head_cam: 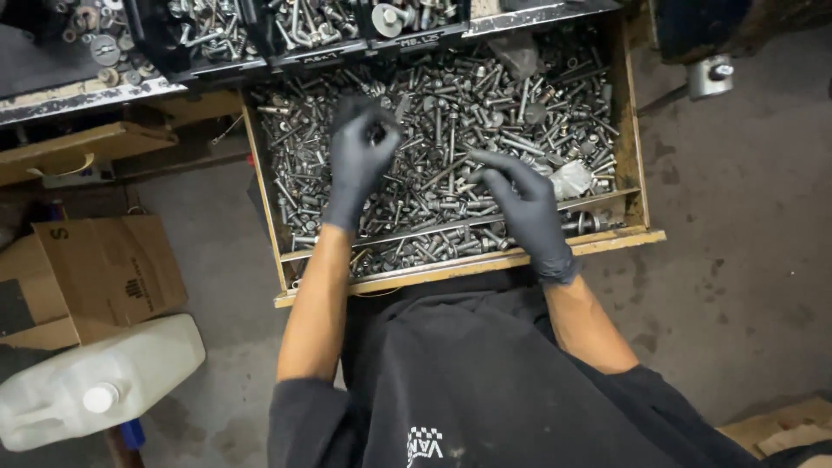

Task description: The person sorts through a large collection of metal fasteners in an open drawer. They repeatedly pick up individual bolts and screws, inspect them, and place them back into the drawer, occasionally moving items aside to reach others.

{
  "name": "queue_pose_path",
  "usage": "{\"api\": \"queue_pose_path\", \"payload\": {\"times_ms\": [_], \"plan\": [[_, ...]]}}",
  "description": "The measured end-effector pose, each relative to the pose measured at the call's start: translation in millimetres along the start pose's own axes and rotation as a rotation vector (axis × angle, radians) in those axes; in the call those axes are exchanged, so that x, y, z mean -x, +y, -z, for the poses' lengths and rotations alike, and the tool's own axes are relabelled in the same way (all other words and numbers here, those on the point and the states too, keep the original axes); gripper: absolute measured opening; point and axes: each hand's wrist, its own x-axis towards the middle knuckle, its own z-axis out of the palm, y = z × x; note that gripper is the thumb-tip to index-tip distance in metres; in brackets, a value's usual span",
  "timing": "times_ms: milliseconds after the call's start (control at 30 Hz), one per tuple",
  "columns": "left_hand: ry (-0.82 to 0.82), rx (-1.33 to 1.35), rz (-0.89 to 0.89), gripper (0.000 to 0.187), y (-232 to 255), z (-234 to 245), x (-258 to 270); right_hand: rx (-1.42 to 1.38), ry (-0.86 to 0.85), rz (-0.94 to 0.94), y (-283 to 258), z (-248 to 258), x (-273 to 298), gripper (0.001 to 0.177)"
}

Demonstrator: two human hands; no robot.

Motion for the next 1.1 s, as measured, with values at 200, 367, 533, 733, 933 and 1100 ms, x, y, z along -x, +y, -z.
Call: {"api": "queue_pose_path", "payload": {"times_ms": [200, 367, 533, 733, 933, 1100], "plan": [[-0.181, 0.836, 0.424, 0.012, 78, 56, 32, -0.139, -0.154, 0.024, -16, -30, -5, 0.026], [-0.332, 1.064, 0.505, 0.013, 117, 91, 31, -0.342, -0.210, -0.052, -35, -39, -11, 0.028], [-0.388, 1.168, 0.560, 0.015, 114, 92, 43, -0.473, -0.216, -0.216, -17, -43, -8, 0.025], [-0.333, 1.259, 0.676, 0.015, 97, 80, 58, -0.595, -0.263, -0.302, -15, -53, -9, 0.027], [-0.242, 1.281, 0.710, 0.017, 92, 84, 63, -0.622, -0.294, -0.327, -5, -57, -9, 0.025], [-0.144, 1.265, 0.741, 0.020, 94, 92, 67, -0.662, -0.305, -0.321, 1, -60, -7, 0.029]]}}
